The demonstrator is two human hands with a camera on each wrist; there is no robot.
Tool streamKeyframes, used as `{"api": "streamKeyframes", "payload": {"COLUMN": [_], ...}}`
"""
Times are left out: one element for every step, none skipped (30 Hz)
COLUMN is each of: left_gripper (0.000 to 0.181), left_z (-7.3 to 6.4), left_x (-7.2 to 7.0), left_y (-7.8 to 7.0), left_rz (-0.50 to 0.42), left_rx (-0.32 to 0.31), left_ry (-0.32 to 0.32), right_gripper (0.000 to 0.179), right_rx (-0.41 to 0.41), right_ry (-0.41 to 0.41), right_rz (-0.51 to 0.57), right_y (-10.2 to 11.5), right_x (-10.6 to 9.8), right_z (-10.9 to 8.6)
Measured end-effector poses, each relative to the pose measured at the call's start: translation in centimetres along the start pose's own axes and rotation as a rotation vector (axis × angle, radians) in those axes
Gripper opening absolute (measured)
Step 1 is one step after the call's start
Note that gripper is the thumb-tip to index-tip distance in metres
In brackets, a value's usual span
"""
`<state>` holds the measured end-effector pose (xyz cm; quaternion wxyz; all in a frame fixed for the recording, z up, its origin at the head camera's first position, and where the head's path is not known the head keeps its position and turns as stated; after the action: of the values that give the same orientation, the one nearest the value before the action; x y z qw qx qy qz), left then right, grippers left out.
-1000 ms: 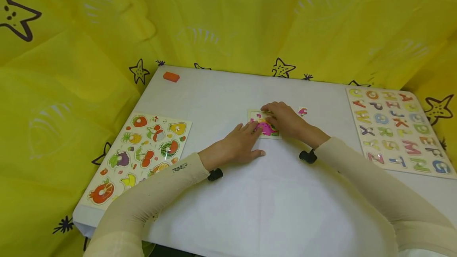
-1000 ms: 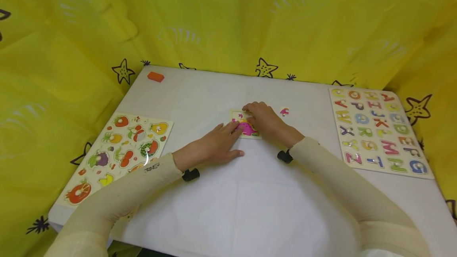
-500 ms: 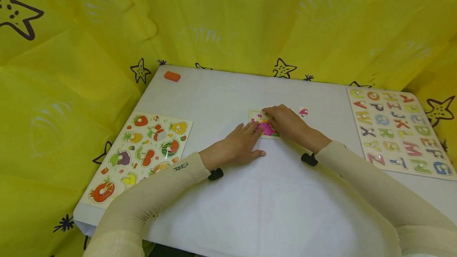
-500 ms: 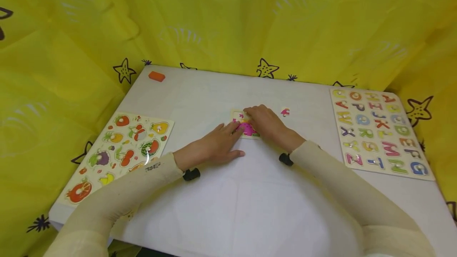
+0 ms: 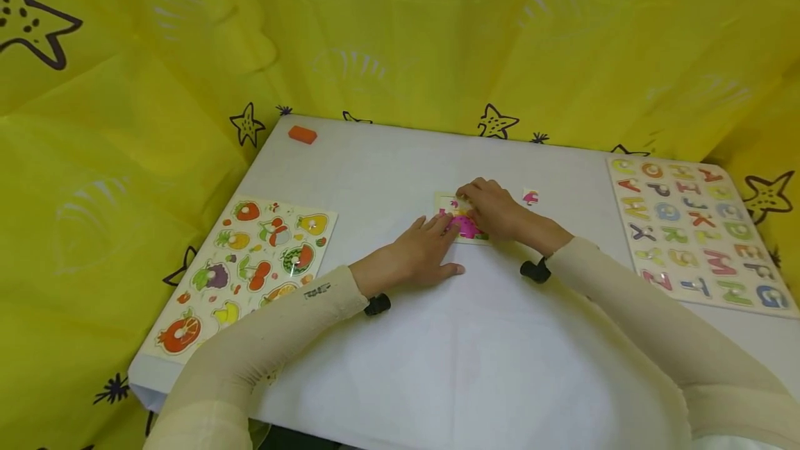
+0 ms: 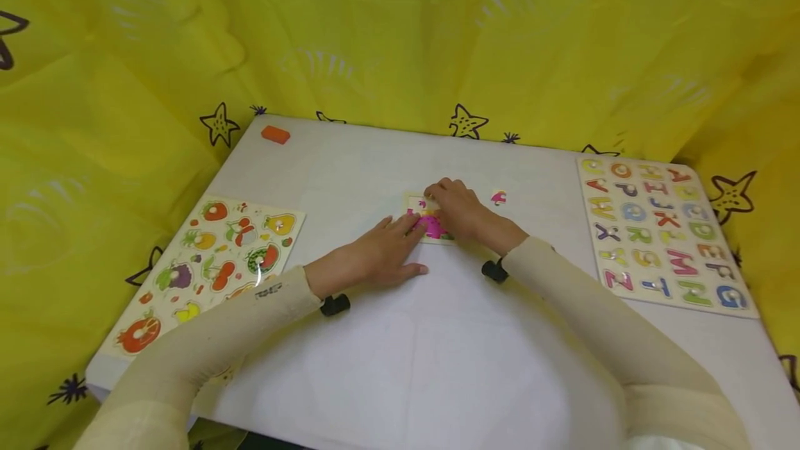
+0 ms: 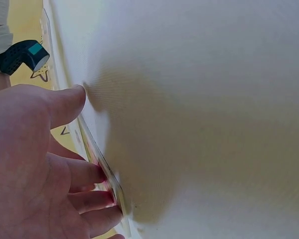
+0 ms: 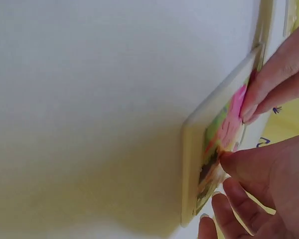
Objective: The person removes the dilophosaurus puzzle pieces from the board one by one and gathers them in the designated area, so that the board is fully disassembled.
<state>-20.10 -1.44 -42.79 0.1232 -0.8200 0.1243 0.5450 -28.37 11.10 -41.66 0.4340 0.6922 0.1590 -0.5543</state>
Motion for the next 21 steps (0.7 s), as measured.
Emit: {"api": "streamKeyframes", "payload": {"left_gripper": [0.088,0.088,0.088,0.088,0.088,0.088,0.088,0.088,0.088,0.088,0.088,0.088,0.088,0.087,0.088,0.087,0.088,0.088,0.088,0.088,0.088], "left_z": [0.0,0.01,0.01,0.03,0.03,0.03,0.05,0.05,0.05,0.07,0.08,0.09,0.09,0.1,0.11,0.12,0.12,0.12,0.13,0.14,0.14], "left_x": [0.01,0.02,0.03,0.05,0.07,0.09,0.12,0.11,0.12,0.13,0.15,0.14,0.14,0.14,0.17,0.18,0.2,0.2,0.21,0.21,0.21], "left_y": [-0.02,-0.03,-0.04,-0.03,-0.02,-0.02,-0.01,-0.02,-0.02,-0.02,-0.03,-0.04,-0.05,-0.06,-0.06,-0.07,-0.07,-0.06,-0.07,-0.06,-0.07], "left_rz": [0.001,0.003,0.005,0.006,0.006,0.006,0.006,0.006,0.004,0.004,0.005,0.004,0.004,0.005,0.005,0.007,0.009,0.009,0.011,0.012,0.01], "left_rx": [0.0,0.0,0.0,0.0,-0.001,-0.002,-0.002,-0.002,-0.002,-0.003,-0.002,-0.003,-0.004,-0.006,-0.006,-0.007,-0.007,-0.008,-0.009,-0.009,-0.009], "left_ry": [0.002,0.003,0.004,0.005,0.005,0.006,0.006,0.004,0.002,0.0,-0.001,-0.002,-0.003,-0.005,-0.004,-0.004,-0.004,-0.004,-0.004,-0.003,-0.001], "right_gripper": [0.042,0.042,0.041,0.041,0.041,0.04,0.04,0.04,0.039,0.039,0.039,0.039,0.039,0.039,0.039,0.039,0.039,0.039,0.039,0.038,0.038], "right_rx": [0.004,0.004,0.002,-0.002,-0.008,-0.009,-0.012,-0.013,-0.013,-0.013,-0.011,-0.009,-0.007,-0.006,-0.003,-0.001,0.003,0.006,0.009,0.014,0.019], "right_ry": [0.006,0.009,0.011,0.01,0.008,0.008,0.005,0.002,0.001,-0.001,-0.003,-0.003,-0.004,-0.003,-0.001,0.0,0.001,0.001,0.002,0.002,0.001], "right_rz": [0.001,0.002,0.006,0.006,0.006,0.007,0.009,0.017,0.025,0.034,0.045,0.056,0.068,0.077,0.084,0.089,0.095,0.101,0.106,0.112,0.117], "right_y": [-0.09,-0.13,-0.15,-0.14,-0.11,-0.11,-0.11,-0.1,-0.09,-0.09,-0.08,-0.09,-0.09,-0.08,-0.09,-0.08,-0.08,-0.09,-0.11,-0.12,-0.14], "right_x": [-0.02,-0.06,-0.1,-0.15,-0.18,-0.19,-0.2,-0.2,-0.2,-0.21,-0.21,-0.19,-0.18,-0.17,-0.15,-0.15,-0.15,-0.16,-0.17,-0.18,-0.19], "right_z": [0.02,0.04,0.05,0.06,0.08,0.07,0.06,0.04,0.0,-0.04,-0.07,-0.11,-0.15,-0.18,-0.2,-0.22,-0.24,-0.26,-0.26,-0.26,-0.26]}}
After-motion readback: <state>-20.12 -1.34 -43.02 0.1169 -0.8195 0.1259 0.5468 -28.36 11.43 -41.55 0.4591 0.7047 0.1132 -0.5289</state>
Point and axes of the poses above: each hand's wrist, its own z-axis towards the middle knuckle, its own x-axis out of the palm, y = z × x, the point moved 6 cm from there along z, towards the middle knuckle, and after that the axes turned 14 degrees about -x, right-handed, at the moved point
